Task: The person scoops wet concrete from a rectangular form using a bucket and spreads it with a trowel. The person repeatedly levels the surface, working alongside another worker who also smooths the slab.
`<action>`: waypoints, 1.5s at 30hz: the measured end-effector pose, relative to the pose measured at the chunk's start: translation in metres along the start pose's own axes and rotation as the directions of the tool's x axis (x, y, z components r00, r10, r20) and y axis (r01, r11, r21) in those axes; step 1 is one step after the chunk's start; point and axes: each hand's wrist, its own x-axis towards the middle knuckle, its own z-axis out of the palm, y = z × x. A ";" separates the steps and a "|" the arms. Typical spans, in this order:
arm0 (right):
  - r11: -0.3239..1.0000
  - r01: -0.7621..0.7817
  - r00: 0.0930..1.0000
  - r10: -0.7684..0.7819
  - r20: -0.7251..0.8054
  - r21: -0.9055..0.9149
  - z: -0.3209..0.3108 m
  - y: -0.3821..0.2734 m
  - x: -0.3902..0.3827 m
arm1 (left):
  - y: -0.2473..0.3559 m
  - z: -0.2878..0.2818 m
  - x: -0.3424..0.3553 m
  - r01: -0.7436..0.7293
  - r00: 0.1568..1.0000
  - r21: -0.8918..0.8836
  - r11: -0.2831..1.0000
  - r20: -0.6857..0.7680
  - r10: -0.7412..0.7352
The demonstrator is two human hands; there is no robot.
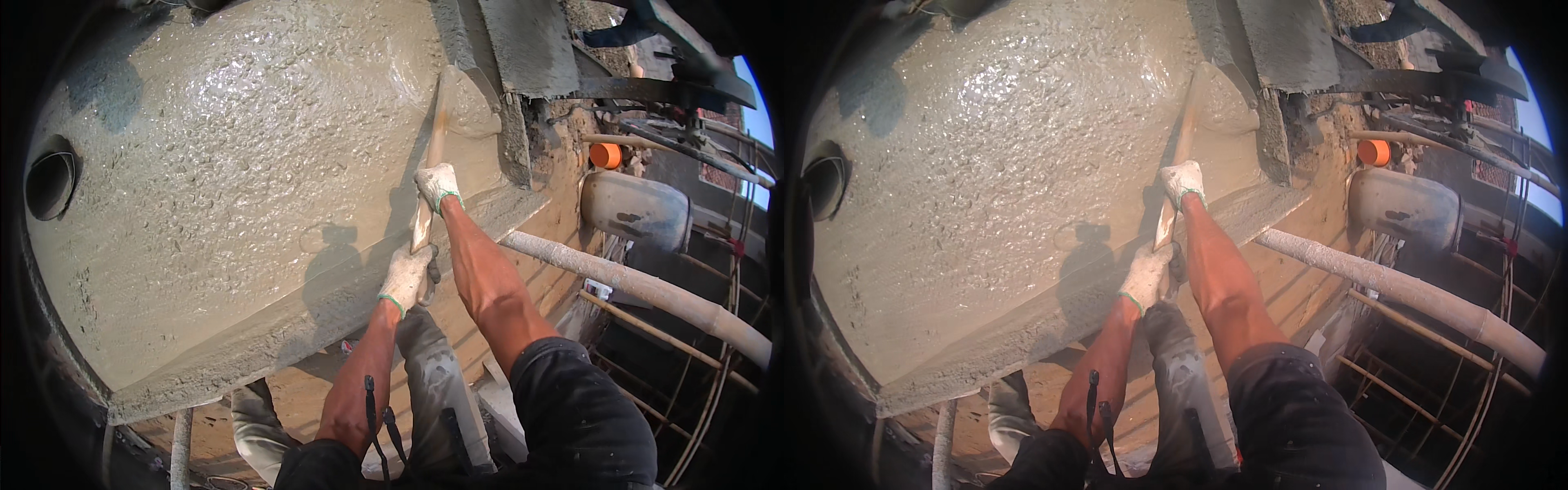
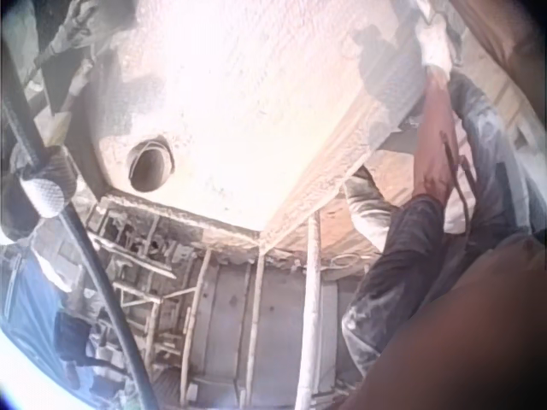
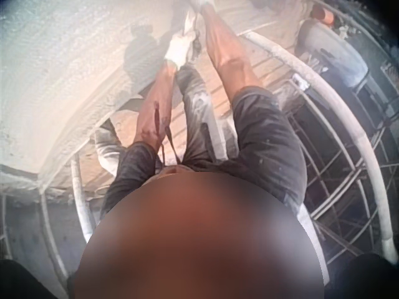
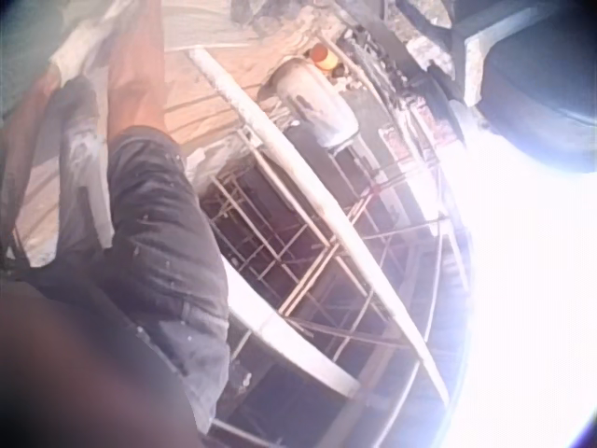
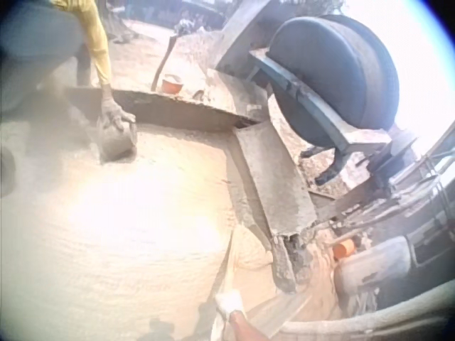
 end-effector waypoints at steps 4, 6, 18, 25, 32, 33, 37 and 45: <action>0.984 -0.058 0.998 0.054 0.029 0.166 0.067 0.041 -0.056 | 0.017 -0.075 -0.079 0.036 0.999 0.105 0.994 -0.033 -0.033; 0.997 0.017 0.997 -0.012 0.073 -0.072 0.113 0.062 -0.081 | 0.027 -0.119 -0.119 0.111 0.994 0.159 0.981 -0.042 -0.106; 0.960 -0.247 0.967 0.234 0.104 0.135 0.336 -0.036 -0.355 | 0.121 -0.320 -0.416 0.221 0.959 0.216 0.951 -0.227 -0.171; 0.616 -0.462 0.851 0.107 0.513 0.637 0.395 -0.129 -0.601 | 0.149 -0.336 -0.629 0.062 0.927 0.168 0.984 -0.375 0.006; 0.551 -0.689 0.590 0.050 0.806 0.471 0.288 -0.169 -0.720 | 0.136 -0.225 -0.720 0.280 0.764 0.484 0.829 -0.635 0.113; 0.581 -0.668 0.602 0.055 0.797 0.465 0.266 -0.169 -0.705 | 0.127 -0.208 -0.705 0.245 0.758 0.461 0.853 -0.639 0.128; 0.928 0.056 0.855 -0.235 0.461 0.370 0.189 -0.166 -0.538 | 0.087 -0.157 -0.542 -0.011 0.824 0.309 0.951 -0.536 0.183; 0.894 0.397 0.914 -0.406 0.000 -0.208 0.006 -0.156 -0.015 | 0.075 0.045 -0.011 -0.331 0.943 -0.304 0.893 -0.136 0.303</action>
